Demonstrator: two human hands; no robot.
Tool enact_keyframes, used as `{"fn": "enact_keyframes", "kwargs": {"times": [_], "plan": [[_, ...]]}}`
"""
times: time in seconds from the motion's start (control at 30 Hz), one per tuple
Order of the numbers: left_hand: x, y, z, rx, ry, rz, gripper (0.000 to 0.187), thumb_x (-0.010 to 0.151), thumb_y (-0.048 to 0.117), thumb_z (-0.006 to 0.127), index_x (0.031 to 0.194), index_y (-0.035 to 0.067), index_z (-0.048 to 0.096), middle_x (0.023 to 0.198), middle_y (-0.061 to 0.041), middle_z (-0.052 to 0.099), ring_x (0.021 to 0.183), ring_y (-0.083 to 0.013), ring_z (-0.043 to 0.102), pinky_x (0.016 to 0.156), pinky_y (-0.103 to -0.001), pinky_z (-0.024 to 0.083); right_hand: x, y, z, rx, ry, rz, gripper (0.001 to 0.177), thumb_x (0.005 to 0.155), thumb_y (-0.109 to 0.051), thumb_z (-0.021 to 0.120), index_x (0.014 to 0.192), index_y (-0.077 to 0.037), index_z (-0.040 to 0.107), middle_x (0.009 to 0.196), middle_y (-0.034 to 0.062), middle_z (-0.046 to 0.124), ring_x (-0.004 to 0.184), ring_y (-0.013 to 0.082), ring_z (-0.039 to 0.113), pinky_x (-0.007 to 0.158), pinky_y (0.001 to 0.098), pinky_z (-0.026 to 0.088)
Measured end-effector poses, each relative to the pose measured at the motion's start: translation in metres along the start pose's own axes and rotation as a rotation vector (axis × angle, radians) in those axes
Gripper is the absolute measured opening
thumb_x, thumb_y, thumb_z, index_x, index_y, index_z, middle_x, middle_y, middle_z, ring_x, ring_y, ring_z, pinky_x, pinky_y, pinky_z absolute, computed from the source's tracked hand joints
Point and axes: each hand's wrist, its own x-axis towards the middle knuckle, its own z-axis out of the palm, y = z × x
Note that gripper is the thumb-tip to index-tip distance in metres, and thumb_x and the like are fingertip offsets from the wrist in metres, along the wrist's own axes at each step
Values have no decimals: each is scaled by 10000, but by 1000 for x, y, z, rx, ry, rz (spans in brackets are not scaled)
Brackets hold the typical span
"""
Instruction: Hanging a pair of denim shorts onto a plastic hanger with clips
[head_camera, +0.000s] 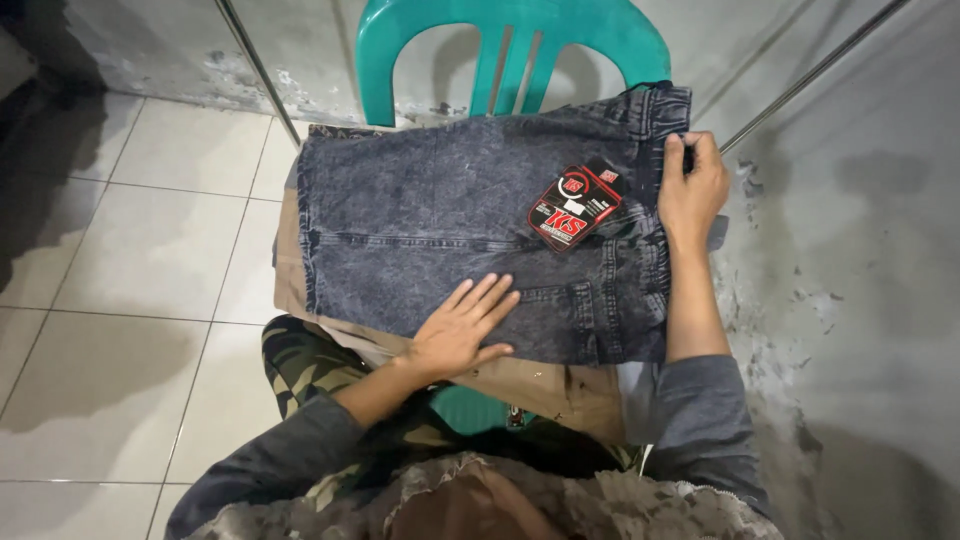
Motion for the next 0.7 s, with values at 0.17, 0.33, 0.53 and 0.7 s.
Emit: {"fn": "enact_keyframes", "kwargs": {"times": [0.17,0.33,0.53,0.7], "plan": [[-6,12,-6,-91,-123,-109,1021,852,673,652,1603,81,291,1667,-173,264,1542,-367,212,1231,-532,172,0,4,3,-16,-4,23,181,1084,-231,710,1068,-58,664,941,236,709,899,497,679,748,554,511],[21,43,12,-133,32,5,855,847,386,732,1572,103,377,1607,-145,402,1479,-343,374,1187,-507,315,1,6,5,-23,16,18,182,1077,-233,718,1061,-57,672,920,231,707,879,485,683,738,542,517],[54,68,25,-214,247,26,323,940,158,531,1246,153,633,1194,-36,656,1067,-241,663,891,-348,559,1,10,6,-8,-3,26,191,1082,-254,705,1062,-67,671,915,231,698,870,483,682,737,536,519],[82,70,-8,-208,160,-94,115,1019,272,503,1000,225,605,832,25,594,780,-183,643,662,-325,540,1,7,4,-5,1,43,181,1073,-245,708,1064,-68,671,922,234,695,876,480,682,736,536,517]]}}
